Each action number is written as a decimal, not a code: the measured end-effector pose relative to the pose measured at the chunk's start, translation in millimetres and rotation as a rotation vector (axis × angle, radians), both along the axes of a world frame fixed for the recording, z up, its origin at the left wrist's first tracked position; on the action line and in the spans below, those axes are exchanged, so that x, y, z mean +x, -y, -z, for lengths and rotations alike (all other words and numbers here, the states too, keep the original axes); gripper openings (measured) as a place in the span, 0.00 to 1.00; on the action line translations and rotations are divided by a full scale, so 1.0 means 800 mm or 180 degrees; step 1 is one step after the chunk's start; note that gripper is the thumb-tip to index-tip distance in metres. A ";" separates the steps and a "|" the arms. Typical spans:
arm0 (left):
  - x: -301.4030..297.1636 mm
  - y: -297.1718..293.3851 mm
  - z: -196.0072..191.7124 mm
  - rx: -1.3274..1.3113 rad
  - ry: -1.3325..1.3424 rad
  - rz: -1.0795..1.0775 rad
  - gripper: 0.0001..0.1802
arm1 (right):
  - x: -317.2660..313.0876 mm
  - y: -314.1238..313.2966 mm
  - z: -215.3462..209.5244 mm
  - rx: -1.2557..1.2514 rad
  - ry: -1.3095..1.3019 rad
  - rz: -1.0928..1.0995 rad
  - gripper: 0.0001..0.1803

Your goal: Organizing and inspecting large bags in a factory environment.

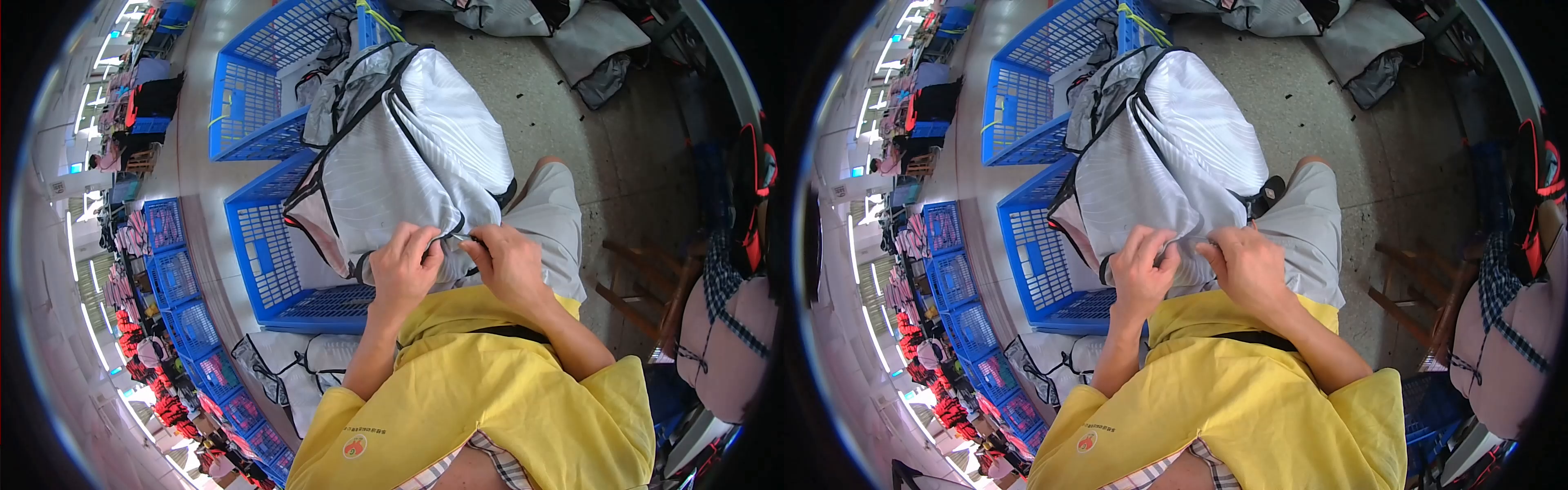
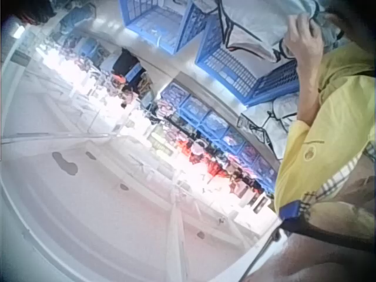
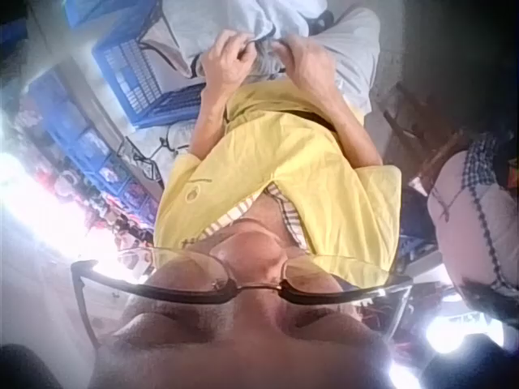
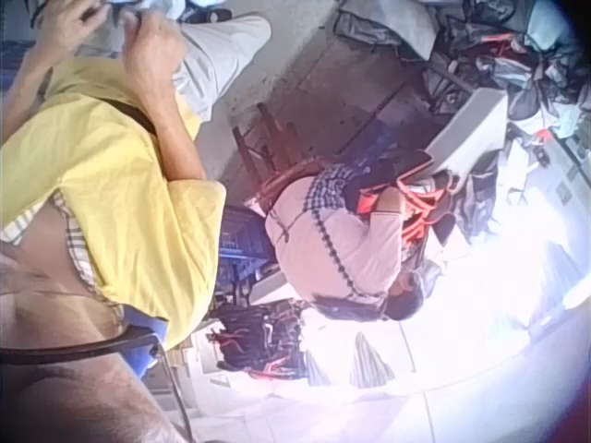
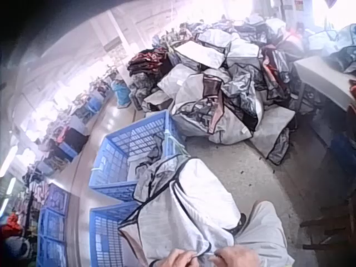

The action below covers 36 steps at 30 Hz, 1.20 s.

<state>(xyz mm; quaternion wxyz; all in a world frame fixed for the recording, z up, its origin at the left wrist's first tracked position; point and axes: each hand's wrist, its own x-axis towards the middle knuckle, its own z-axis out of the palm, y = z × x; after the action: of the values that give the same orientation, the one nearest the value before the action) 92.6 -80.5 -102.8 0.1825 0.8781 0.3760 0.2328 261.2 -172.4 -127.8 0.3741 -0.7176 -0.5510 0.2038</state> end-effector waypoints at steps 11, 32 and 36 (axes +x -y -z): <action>-0.002 -0.003 0.000 -0.0060 -0.0167 0.0031 0.10 | -0.008 -0.007 -0.006 0.0202 0.0323 -0.0100 0.11; -0.009 0.001 -0.003 0.0757 -0.0229 0.0005 0.20 | -0.008 -0.062 0.017 -0.1135 -0.4757 0.0267 0.21; -0.021 -0.002 -0.007 0.1002 -0.0339 -0.0205 0.17 | -0.011 -0.068 0.006 -0.0887 -0.4513 0.0500 0.23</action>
<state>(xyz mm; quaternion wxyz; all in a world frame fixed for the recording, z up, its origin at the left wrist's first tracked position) 75.5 -78.5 -96.9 0.0150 0.8944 0.3721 0.2477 252.6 -117.6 -132.3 0.5599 -0.4915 -0.0918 0.6607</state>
